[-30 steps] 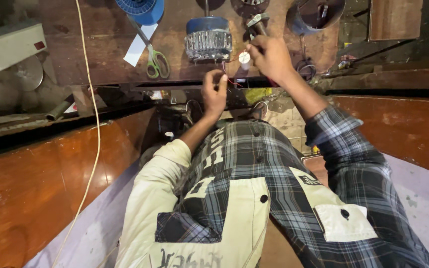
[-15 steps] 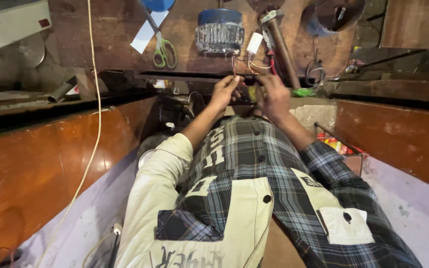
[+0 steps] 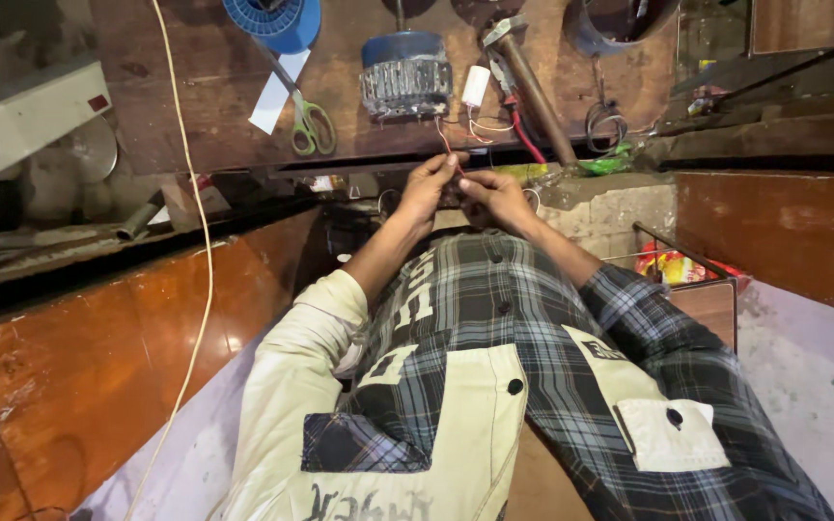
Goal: The person works on a small electric motor on a cluttered workbench, using pliers to strip and twist wires, then connects a capacitor and tests the assembly by plugging into a wall socket. The person handles the motor, wires, capacitor, and a power cord throughout the process.
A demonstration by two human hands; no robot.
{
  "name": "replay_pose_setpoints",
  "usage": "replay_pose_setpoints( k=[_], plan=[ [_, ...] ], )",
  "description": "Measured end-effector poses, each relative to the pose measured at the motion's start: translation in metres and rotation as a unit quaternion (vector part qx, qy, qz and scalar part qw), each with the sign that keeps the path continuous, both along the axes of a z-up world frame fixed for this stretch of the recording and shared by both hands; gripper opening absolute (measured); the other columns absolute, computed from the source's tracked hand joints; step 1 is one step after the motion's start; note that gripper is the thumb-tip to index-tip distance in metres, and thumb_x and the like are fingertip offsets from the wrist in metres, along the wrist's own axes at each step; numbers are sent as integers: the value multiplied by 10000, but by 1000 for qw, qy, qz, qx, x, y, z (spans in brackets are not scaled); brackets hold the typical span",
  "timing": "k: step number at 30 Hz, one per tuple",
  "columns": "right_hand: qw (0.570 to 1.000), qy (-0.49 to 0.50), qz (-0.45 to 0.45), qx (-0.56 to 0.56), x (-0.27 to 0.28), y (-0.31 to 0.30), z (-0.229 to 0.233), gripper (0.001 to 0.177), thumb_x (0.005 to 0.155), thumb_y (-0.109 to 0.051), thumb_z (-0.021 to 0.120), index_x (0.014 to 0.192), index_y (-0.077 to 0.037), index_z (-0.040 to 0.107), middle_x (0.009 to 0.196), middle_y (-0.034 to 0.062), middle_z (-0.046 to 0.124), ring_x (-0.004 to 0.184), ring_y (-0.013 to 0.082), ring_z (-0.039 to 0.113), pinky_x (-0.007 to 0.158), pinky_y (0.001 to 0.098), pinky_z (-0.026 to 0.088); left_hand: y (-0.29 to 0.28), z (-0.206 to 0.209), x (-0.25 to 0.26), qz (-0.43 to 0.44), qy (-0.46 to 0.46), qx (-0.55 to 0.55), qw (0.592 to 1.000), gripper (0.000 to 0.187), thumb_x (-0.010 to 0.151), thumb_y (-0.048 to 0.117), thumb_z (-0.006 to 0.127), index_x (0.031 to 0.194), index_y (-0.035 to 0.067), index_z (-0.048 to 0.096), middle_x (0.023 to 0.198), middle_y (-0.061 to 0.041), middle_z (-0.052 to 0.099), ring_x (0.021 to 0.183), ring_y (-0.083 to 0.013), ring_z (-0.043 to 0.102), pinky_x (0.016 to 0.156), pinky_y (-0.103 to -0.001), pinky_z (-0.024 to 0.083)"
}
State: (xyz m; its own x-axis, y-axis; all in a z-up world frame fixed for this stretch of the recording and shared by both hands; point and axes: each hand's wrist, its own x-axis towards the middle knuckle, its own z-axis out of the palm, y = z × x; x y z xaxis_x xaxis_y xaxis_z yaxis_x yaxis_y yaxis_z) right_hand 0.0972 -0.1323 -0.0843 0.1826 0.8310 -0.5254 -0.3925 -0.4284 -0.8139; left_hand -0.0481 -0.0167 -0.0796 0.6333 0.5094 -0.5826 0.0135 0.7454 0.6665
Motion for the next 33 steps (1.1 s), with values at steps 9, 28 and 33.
replay_pose_setpoints(
  k=[9, 28, 33],
  plan=[
    [984, -159, 19, 77, -3, 9, -10, 267, 978, -172, 728, 1184, -3, 733, 973, 51, 761, 824, 91, 672, 712, 253, 560, 1, 3, 4, -5, -12, -37, 999, 334, 1034, 328, 617, 1222, 74, 724, 1003, -49, 746, 851, -153, 704, 769, -311, 567],
    [908, -399, -20, 129, 18, 1, 73, 157, 947, -124, 753, 1050, -4, 749, 931, 132, 746, 807, 260, 751, 719, 359, 578, 15, 82, 7, -138, 61, 618, 772, 133, 928, 34, 701, 1060, 32, 713, 1011, -137, 689, 936, -330, 688, 819, -390, 555],
    [886, -444, -30, 131, 18, 1, 83, 141, 939, -114, 767, 1042, -18, 764, 907, 123, 743, 763, 255, 735, 669, 354, 568, 13, 90, 15, -112, 81, 533, 835, 147, 951, 107, 690, 1059, 14, 728, 977, -143, 692, 909, -317, 705, 809, -384, 554]
  ],
)
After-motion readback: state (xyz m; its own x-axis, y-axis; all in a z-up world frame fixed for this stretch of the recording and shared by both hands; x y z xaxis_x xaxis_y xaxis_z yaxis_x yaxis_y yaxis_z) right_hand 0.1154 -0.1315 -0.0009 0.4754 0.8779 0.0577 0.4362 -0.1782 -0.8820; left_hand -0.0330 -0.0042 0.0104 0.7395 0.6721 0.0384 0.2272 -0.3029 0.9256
